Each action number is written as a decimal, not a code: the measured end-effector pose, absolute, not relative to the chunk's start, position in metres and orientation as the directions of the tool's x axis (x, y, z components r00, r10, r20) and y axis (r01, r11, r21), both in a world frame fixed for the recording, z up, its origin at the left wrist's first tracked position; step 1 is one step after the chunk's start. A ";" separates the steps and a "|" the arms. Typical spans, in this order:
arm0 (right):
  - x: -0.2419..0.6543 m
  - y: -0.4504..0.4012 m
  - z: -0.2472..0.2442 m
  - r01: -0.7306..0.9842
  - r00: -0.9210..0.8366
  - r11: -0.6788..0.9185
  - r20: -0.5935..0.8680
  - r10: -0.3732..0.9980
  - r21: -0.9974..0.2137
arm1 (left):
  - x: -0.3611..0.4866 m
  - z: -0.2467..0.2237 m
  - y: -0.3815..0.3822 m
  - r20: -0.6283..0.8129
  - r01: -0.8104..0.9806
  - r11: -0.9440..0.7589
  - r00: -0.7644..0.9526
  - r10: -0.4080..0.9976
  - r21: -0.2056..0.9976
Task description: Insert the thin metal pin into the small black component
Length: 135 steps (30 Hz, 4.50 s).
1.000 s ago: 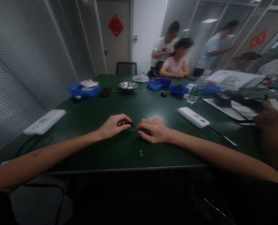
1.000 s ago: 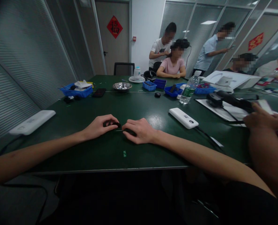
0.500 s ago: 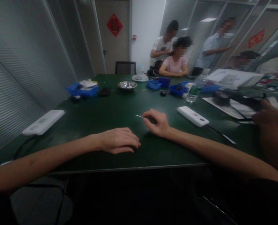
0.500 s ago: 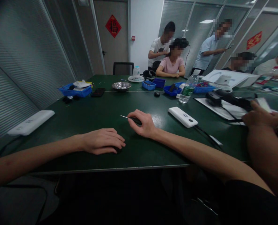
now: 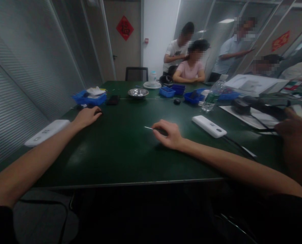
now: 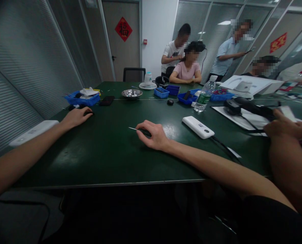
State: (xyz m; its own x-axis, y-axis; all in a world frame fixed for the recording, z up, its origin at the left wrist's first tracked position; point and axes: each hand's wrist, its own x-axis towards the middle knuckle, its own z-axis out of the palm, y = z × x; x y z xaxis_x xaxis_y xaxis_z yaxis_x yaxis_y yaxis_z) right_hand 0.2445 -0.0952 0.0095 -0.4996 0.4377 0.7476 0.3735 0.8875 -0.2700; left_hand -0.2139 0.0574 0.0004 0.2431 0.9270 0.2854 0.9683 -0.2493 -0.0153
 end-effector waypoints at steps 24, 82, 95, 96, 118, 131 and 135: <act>0.244 -0.094 0.009 0.389 -0.534 0.880 0.712 0.456 -0.272 | -0.264 0.013 0.075 0.152 0.972 -0.061 0.026 0.988 0.225; 0.241 -0.093 0.009 0.507 -0.660 0.831 0.518 0.545 -0.229 | -0.046 0.018 -0.068 0.247 0.418 -0.729 0.749 0.614 0.542; 0.242 -0.095 0.011 0.491 -0.744 0.860 0.447 0.497 -0.140 | -0.042 0.008 -0.070 0.250 0.382 -0.699 0.742 0.622 0.604; 0.243 -0.095 0.011 0.491 -0.746 0.861 0.447 0.493 -0.132 | -0.042 0.008 -0.069 0.240 0.385 -0.694 0.744 0.623 0.609; 0.242 -0.097 0.010 0.490 -0.784 0.872 0.432 0.446 -0.012 | -0.045 0.012 -0.065 0.147 0.371 -0.635 0.778 0.611 0.677; 0.239 -0.097 0.009 0.452 -0.826 0.890 0.404 0.393 0.058 | -0.039 0.010 -0.071 0.189 0.359 -0.658 0.770 0.610 0.662; 0.240 -0.097 0.009 0.454 -0.830 0.889 0.393 0.395 0.066 | -0.038 0.010 -0.072 0.185 0.369 -0.654 0.764 0.618 0.660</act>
